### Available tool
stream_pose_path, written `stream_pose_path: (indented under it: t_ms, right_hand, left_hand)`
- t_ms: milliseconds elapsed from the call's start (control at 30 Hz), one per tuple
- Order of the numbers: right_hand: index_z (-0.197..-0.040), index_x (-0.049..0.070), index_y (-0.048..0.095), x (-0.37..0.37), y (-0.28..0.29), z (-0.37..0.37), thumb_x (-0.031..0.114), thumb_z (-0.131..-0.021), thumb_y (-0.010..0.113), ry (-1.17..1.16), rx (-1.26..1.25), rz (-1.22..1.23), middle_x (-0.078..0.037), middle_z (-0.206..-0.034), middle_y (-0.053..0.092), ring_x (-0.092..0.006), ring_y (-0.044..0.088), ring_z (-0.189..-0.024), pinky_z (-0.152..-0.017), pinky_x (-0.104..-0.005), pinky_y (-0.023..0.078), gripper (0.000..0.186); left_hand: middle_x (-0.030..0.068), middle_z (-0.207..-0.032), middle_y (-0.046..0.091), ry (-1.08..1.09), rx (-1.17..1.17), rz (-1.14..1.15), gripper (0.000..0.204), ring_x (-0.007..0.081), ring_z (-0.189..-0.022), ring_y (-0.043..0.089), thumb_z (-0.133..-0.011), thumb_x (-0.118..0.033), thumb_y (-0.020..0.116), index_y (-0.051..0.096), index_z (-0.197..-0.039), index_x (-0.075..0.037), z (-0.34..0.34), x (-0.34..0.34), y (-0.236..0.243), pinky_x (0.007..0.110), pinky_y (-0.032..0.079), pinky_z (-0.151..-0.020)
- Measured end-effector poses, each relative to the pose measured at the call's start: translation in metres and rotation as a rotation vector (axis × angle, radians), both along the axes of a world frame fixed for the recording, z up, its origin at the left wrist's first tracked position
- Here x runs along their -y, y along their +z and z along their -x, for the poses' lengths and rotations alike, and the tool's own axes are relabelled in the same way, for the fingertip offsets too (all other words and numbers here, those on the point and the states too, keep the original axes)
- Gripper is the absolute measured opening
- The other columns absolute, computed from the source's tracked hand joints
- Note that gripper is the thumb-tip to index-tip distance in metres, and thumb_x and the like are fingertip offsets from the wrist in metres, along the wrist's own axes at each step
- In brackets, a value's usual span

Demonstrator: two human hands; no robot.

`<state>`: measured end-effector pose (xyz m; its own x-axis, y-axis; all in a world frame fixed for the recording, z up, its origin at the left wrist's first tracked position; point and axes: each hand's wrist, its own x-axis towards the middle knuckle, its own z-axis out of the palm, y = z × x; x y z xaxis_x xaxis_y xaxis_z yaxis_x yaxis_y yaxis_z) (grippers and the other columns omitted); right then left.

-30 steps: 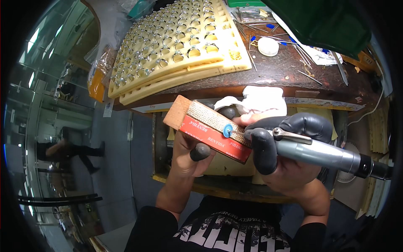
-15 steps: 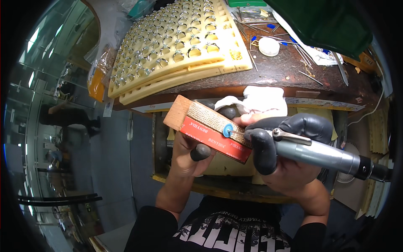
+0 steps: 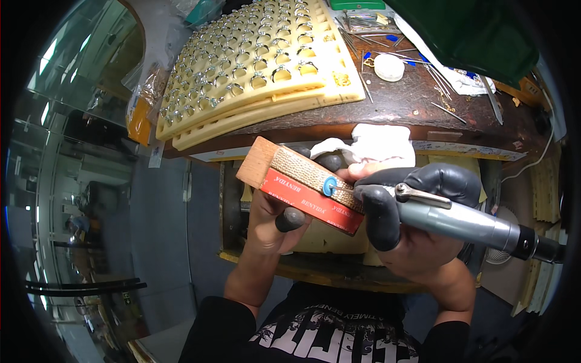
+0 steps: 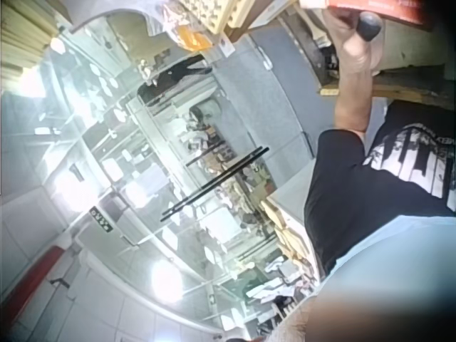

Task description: Polishing a blue gemstone set in a piece of jewelry using a rotary tool.

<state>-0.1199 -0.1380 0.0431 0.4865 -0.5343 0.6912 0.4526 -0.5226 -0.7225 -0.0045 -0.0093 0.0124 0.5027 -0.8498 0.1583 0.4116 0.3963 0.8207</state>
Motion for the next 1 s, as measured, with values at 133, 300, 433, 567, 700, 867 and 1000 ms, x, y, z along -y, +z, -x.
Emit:
stream_pose_path:
  t_ms: [133, 300, 433, 567, 700, 867, 1000]
  right_hand:
    - [-0.072, 0.002, 0.066, -0.001, -0.005, -0.002, 0.006, -0.078, 0.072, -0.021, -0.025, 0.026, -0.008, -0.068, 0.065, -0.016, 0.066, -0.065, -0.063, -0.0267, 0.054, 0.01]
    - [-0.072, 0.002, 0.065, 0.001, -0.005, -0.004, 0.006, -0.077, 0.072, 0.041, 0.034, -0.068, -0.007, -0.068, 0.064, -0.0157, 0.065, -0.064, -0.062, -0.0267, 0.054, 0.01]
    - [-0.074, 0.001, 0.065, 0.002, 0.001, 0.002, 0.006, -0.077, 0.073, -0.005, -0.046, 0.052, -0.008, -0.069, 0.064, -0.0153, 0.066, -0.064, -0.061, -0.0264, 0.054, 0.01]
    - [-0.072, 0.001, 0.064, 0.002, 0.004, 0.002, 0.007, -0.077, 0.074, -0.08, -0.099, 0.102, -0.007, -0.068, 0.063, -0.0148, 0.065, -0.062, -0.059, -0.0256, 0.053, 0.013]
    - [-0.072, 0.001, 0.063, 0.002, -0.002, -0.003, 0.008, -0.077, 0.073, -0.036, -0.003, 0.073, -0.006, -0.069, 0.063, -0.0144, 0.063, -0.062, -0.058, -0.0252, 0.051, 0.013]
    - [-0.076, 0.0, 0.063, -0.001, 0.005, 0.004, 0.006, -0.077, 0.073, -0.072, -0.131, 0.085, -0.007, -0.069, 0.063, -0.0149, 0.065, -0.066, -0.062, -0.0254, 0.053, 0.012]
    - [-0.075, 0.001, 0.063, 0.001, 0.003, 0.002, 0.007, -0.077, 0.074, -0.055, -0.11, 0.139, -0.007, -0.069, 0.063, -0.0148, 0.064, -0.066, -0.061, -0.0252, 0.052, 0.012]
  left_hand:
    - [0.0123, -0.126, 0.048, 0.023, 0.002, -0.004, 0.073, 0.029, -0.122, 0.045, -0.074, -0.033, 0.076, 0.041, -0.131, -0.005, -0.004, -0.006, -0.01, 0.048, 0.039, -0.104]
    - [0.013, -0.125, 0.048, 0.008, -0.03, 0.01, 0.073, 0.0304, -0.123, 0.044, -0.073, -0.03, 0.076, 0.04, -0.132, -0.006, -0.002, -0.004, -0.008, 0.048, 0.039, -0.104]
    - [0.0136, -0.126, 0.048, 0.031, -0.011, -0.011, 0.075, 0.0311, -0.124, 0.044, -0.073, -0.031, 0.076, 0.039, -0.132, -0.005, -0.003, -0.006, -0.009, 0.049, 0.038, -0.105]
    - [0.0139, -0.126, 0.048, 0.04, -0.02, -0.01, 0.075, 0.0316, -0.122, 0.046, -0.073, -0.031, 0.076, 0.038, -0.132, -0.003, 0.0, -0.004, -0.005, 0.05, 0.037, -0.106]
    - [0.0146, -0.126, 0.048, 0.018, 0.025, -0.006, 0.075, 0.0321, -0.122, 0.047, -0.074, -0.032, 0.075, 0.038, -0.132, -0.002, -0.003, -0.003, -0.005, 0.051, 0.036, -0.106]
    - [0.0154, -0.127, 0.048, -0.019, -0.018, -0.014, 0.076, 0.0323, -0.121, 0.048, -0.074, -0.032, 0.076, 0.037, -0.132, -0.001, -0.001, -0.002, 0.0, 0.051, 0.035, -0.107]
    - [0.0157, -0.126, 0.049, 0.006, -0.01, -0.013, 0.077, 0.0322, -0.121, 0.048, -0.074, -0.032, 0.076, 0.037, -0.132, -0.001, 0.002, 0.0, 0.004, 0.051, 0.036, -0.107]
